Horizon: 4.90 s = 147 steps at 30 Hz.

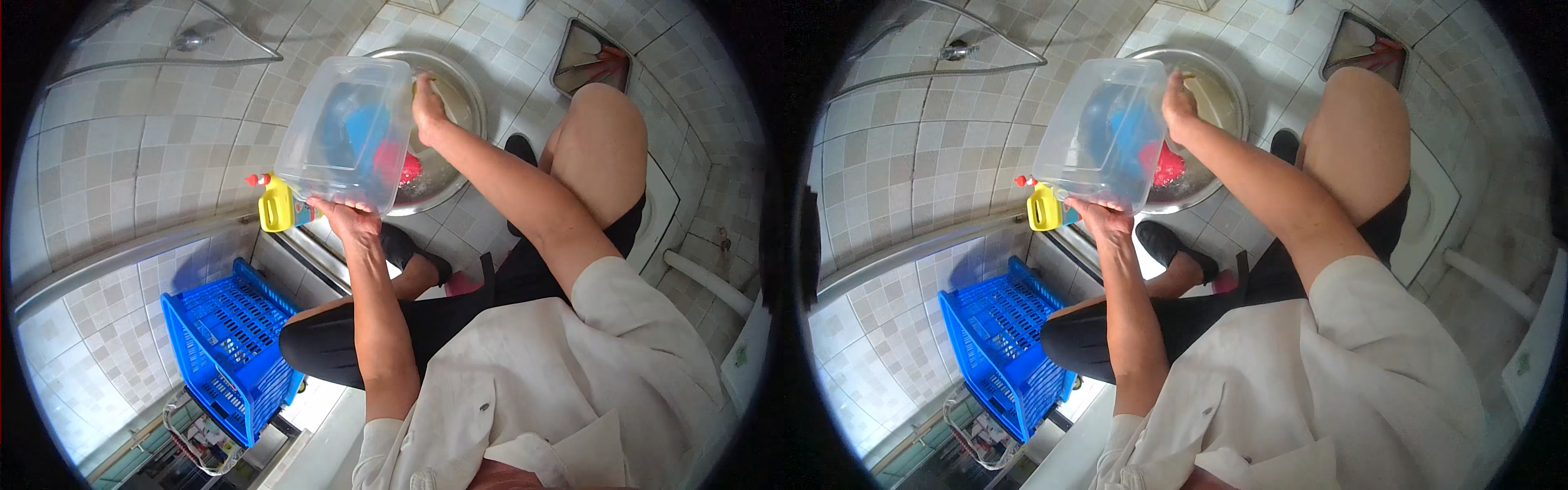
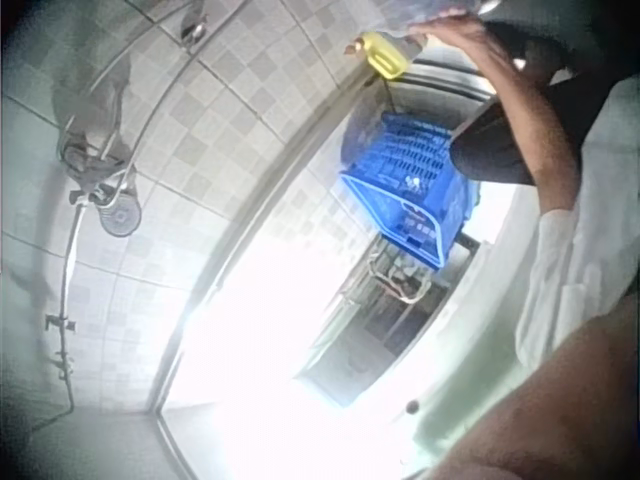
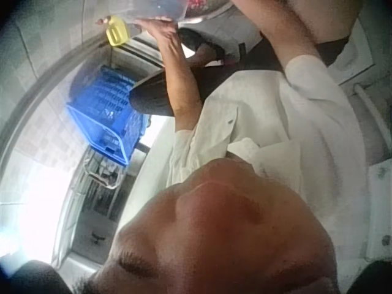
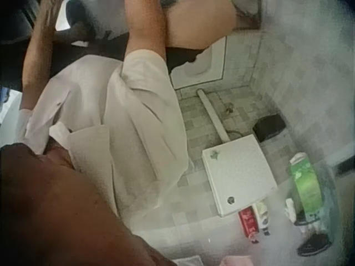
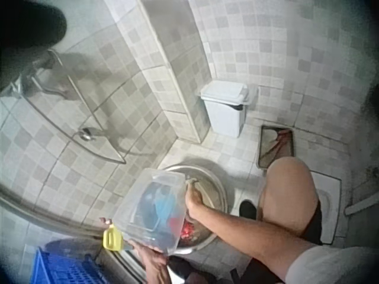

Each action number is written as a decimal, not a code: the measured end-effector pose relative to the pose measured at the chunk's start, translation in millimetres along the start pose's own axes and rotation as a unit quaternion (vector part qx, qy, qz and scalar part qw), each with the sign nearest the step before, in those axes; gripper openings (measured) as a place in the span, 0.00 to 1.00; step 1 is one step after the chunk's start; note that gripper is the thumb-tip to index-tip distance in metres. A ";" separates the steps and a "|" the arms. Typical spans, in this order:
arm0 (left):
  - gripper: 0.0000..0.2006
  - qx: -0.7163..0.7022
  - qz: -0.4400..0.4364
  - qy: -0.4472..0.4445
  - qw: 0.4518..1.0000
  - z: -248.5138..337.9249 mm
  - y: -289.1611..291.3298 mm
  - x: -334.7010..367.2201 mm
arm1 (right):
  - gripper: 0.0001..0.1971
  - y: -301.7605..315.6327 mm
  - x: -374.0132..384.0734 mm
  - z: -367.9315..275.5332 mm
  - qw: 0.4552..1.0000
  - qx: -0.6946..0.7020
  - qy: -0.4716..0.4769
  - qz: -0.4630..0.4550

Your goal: Washing plastic food containers in a metal basin on the floor

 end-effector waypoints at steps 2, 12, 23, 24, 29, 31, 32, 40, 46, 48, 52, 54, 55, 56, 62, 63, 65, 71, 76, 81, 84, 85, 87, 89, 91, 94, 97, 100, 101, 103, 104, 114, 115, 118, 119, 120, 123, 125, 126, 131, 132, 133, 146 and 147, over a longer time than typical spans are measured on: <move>0.34 -0.013 0.001 0.005 1.000 -1.7 -9.6 3.6 | 0.39 -12.5 -15.3 2.0 0.992 -0.073 0.083 -0.056; 0.38 -0.312 -0.217 -0.012 0.925 -21.4 46.7 67.5 | 0.25 -56.8 -243.1 11.7 0.804 -0.271 0.404 -0.344; 0.33 -0.068 -0.051 0.053 0.995 -25.9 9.5 29.9 | 0.27 -1.5 -29.2 13.7 0.931 -0.263 0.250 -0.041; 0.33 -0.068 -0.048 0.050 0.995 -21.4 20.0 30.4 | 0.27 5.6 -22.1 13.8 0.956 -0.217 0.195 0.001; 0.34 0.020 -0.027 0.020 0.999 6.5 -2.3 8.9 | 0.20 42.5 36.6 11.4 0.988 0.146 -0.047 0.033; 0.34 0.059 -0.004 -0.044 0.997 27.7 21.8 15.0 | 0.16 22.1 35.3 4.9 0.979 0.104 -0.126 -0.120; 0.34 0.057 -0.007 -0.048 0.997 34.6 38.3 23.9 | 0.16 28.4 40.1 -1.1 0.979 0.105 -0.123 -0.124; 0.34 0.346 0.017 -0.306 0.887 92.4 45.9 11.6 | 0.23 10.5 18.2 -25.0 0.912 -0.056 -0.183 -0.363; 0.31 0.493 -0.042 -0.340 0.800 104.4 43.8 7.0 | 0.25 -6.8 6.2 -76.0 0.906 -0.015 -0.146 -0.398; 0.27 0.460 -0.062 -0.328 0.823 110.7 14.7 -18.5 | 0.27 -11.8 -0.1 -89.9 0.899 -0.102 -0.104 -0.413; 0.26 0.442 -0.129 -0.320 0.828 99.7 -2.2 -26.7 | 0.32 -33.8 -27.7 -92.5 0.823 -0.404 0.003 -0.399; 0.26 0.433 -0.121 -0.297 0.843 92.6 -6.1 -28.4 | 0.34 -44.7 -48.2 -75.8 0.815 -0.423 -0.005 -0.396; 0.26 0.453 -0.118 -0.289 0.835 90.7 -13.7 -29.8 | 0.34 -50.5 -56.3 -73.8 0.809 -0.431 0.043 -0.398; 0.26 0.474 -0.109 -0.281 0.827 90.3 -14.4 -30.1 | 0.33 -60.7 -69.7 -71.9 0.799 -0.436 0.090 -0.403; 0.27 0.510 -0.088 -0.252 0.818 89.3 -1.7 -18.9 | 0.28 -110.3 -179.9 -68.2 0.658 -0.431 0.212 -0.579; 0.27 0.498 -0.089 -0.258 0.823 92.6 -0.5 -21.7 | 0.26 -114.0 -190.4 -71.6 0.649 -0.429 0.239 -0.581; 0.28 0.483 -0.095 -0.264 0.829 93.5 -3.0 -24.1 | 0.25 -116.1 -191.7 -78.0 0.647 -0.406 0.258 -0.591; 0.24 0.459 -0.118 -0.254 0.843 83.8 -14.7 -28.6 | 0.24 -102.2 -147.3 -82.5 0.685 -0.445 0.238 -0.527; 0.23 0.509 -0.109 -0.243 0.818 88.8 -36.6 -40.8 | 0.24 -113.6 -200.1 -86.2 0.602 -0.509 0.403 -0.464; 0.18 0.311 -0.205 -0.198 0.907 58.7 -63.5 -34.8 | 0.25 -122.5 -228.3 -77.2 0.472 -0.548 0.575 -0.383; 0.17 0.206 -0.190 -0.231 0.932 59.1 -53.0 -13.6 | 0.23 -119.1 -235.7 -43.9 0.465 -0.515 0.573 -0.436; 0.17 0.125 -0.177 -0.201 0.955 61.1 -53.6 -15.6 | 0.22 -116.1 -237.2 -39.7 0.493 -0.498 0.563 -0.438; 0.18 0.029 -0.168 -0.164 0.972 58.8 -50.9 -11.2 | 0.22 -110.6 -238.7 -36.4 0.491 -0.503 0.559 -0.440; 0.19 0.006 -0.144 -0.139 0.980 52.5 -37.8 -0.5 | 0.20 -105.7 -247.0 -29.8 0.490 -0.506 0.548 -0.450; 0.21 0.000 -0.118 -0.122 0.985 50.3 -24.1 4.7 | 0.19 -99.3 -254.7 -17.0 0.481 -0.529 0.529 -0.457; 0.20 -0.033 -0.083 -0.093 0.992 51.5 -11.9 10.0 | 0.16 -88.1 -264.5 -2.6 0.480 -0.530 0.524 -0.463; 0.21 -0.040 -0.051 -0.095 0.993 55.6 -3.9 12.1 | 0.16 -82.1 -273.4 0.1 0.457 -0.524 0.564 -0.446; 0.22 -0.034 -0.033 -0.111 0.993 64.6 4.1 18.0 | 0.20 -68.8 -264.8 2.0 0.526 -0.521 0.515 -0.431; 0.22 -0.082 -0.023 -0.117 0.989 68.9 11.1 21.3 | 0.20 -66.2 -261.7 4.8 0.531 -0.520 0.516 -0.425; 0.23 -0.158 0.001 -0.114 0.981 74.6 23.7 25.9 | 0.27 -55.2 -231.4 8.3 0.679 -0.449 0.419 -0.402; 0.23 -0.153 -0.004 -0.110 0.982 73.6 22.2 27.5 | 0.27 -52.6 -218.5 13.7 0.683 -0.448 0.420 -0.395; 0.24 -0.162 -0.159 -0.020 0.974 53.6 -1.2 15.9 | 0.35 22.1 15.0 23.5 0.986 -0.068 0.023 -0.152; 0.24 -0.130 -0.070 -0.015 0.989 56.0 8.3 9.4 | 0.35 20.9 19.7 18.9 0.986 -0.064 0.020 -0.151; 0.24 -0.116 -0.039 -0.013 0.992 51.1 27.0 15.2 | 0.34 14.3 21.9 19.2 0.986 -0.048 -0.042 -0.154; 0.23 -0.110 0.017 -0.016 0.994 50.7 30.4 13.1 | 0.31 4.4 12.2 5.2 0.985 -0.035 0.034 -0.167; 0.23 -0.108 0.022 -0.020 0.994 48.8 29.4 13.3 | 0.29 -3.6 0.7 -9.9 0.978 -0.023 0.110 -0.178; 0.22 -0.102 0.021 -0.021 0.994 41.1 24.9 17.5 | 0.24 -41.3 -42.7 -30.5 0.907 -0.196 0.234 -0.291; 0.21 -0.079 0.029 -0.052 0.995 39.5 16.0 16.1 | 0.19 -66.1 -86.0 -29.0 0.847 -0.288 0.282 -0.348; 0.20 -0.068 0.035 -0.061 0.995 39.4 14.1 15.7 | 0.17 -74.4 -120.1 -34.1 0.801 -0.290 0.387 -0.353; 0.18 0.003 0.086 -0.125 0.988 49.1 18.5 14.8 | 0.19 -94.8 -213.9 -50.5 0.710 -0.308 0.499 -0.390; 0.17 0.021 0.113 -0.152 0.982 52.3 23.1 14.9 | 0.21 -102.1 -226.1 -43.1 0.645 -0.381 0.514 -0.418; 0.16 0.038 0.083 -0.169 0.981 55.1 9.9 4.8 | 0.22 -105.5 -231.4 -33.2 0.574 -0.452 0.523 -0.439; 0.17 0.203 -0.060 -0.184 0.960 95.8 -20.5 -44.5 | 0.32 -81.0 -59.4 -49.8 0.799 -0.359 0.237 -0.422; 0.17 0.184 -0.084 -0.194 0.960 99.8 -25.3 -45.1 | 0.34 -70.4 -42.7 -47.1 0.808 -0.361 0.221 -0.409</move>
Point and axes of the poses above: each hand's wrist, its own x-axis towards the middle knuckle, its own y-axis out of the back of the hand, z = x × y, the point moved 9 cm from there along x, towards the middle knuckle, and after that the axes turned 15 degrees about x, right-handed, at the moved point
